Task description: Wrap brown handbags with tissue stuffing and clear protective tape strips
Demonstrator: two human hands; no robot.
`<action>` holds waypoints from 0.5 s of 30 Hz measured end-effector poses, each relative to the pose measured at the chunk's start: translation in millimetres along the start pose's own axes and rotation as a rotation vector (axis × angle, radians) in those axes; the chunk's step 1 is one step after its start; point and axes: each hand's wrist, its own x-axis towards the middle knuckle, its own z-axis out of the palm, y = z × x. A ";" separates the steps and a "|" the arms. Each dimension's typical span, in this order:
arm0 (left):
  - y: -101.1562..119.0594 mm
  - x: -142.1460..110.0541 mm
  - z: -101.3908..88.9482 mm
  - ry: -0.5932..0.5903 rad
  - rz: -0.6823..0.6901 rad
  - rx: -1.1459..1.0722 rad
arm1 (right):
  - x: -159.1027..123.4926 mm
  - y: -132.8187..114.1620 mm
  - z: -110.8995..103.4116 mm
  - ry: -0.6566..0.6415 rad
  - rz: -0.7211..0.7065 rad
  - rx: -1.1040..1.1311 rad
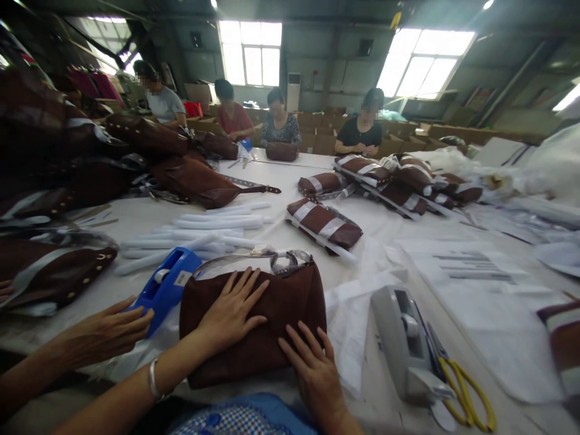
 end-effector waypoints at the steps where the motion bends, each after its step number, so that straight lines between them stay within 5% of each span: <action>1: -1.8 0.5 7.5 -0.011 0.010 0.014 | 0.4 -1.0 -1.8 -0.013 0.002 0.002; 5: 0.4 -6.5 24.3 -0.023 -0.027 0.008 | 14.1 -1.3 -16.0 -0.055 -0.013 0.044; 10: 0.7 -20.0 15.2 -0.034 -0.148 -0.191 | 46.3 24.4 -25.3 0.027 0.037 0.224; 12: -3.4 -35.6 7.9 0.021 -0.277 -0.230 | 55.8 41.5 -17.9 0.105 0.202 0.262; 15: -3.2 -75.2 1.7 0.170 -0.668 -0.187 | 72.5 55.4 8.1 0.133 0.420 0.366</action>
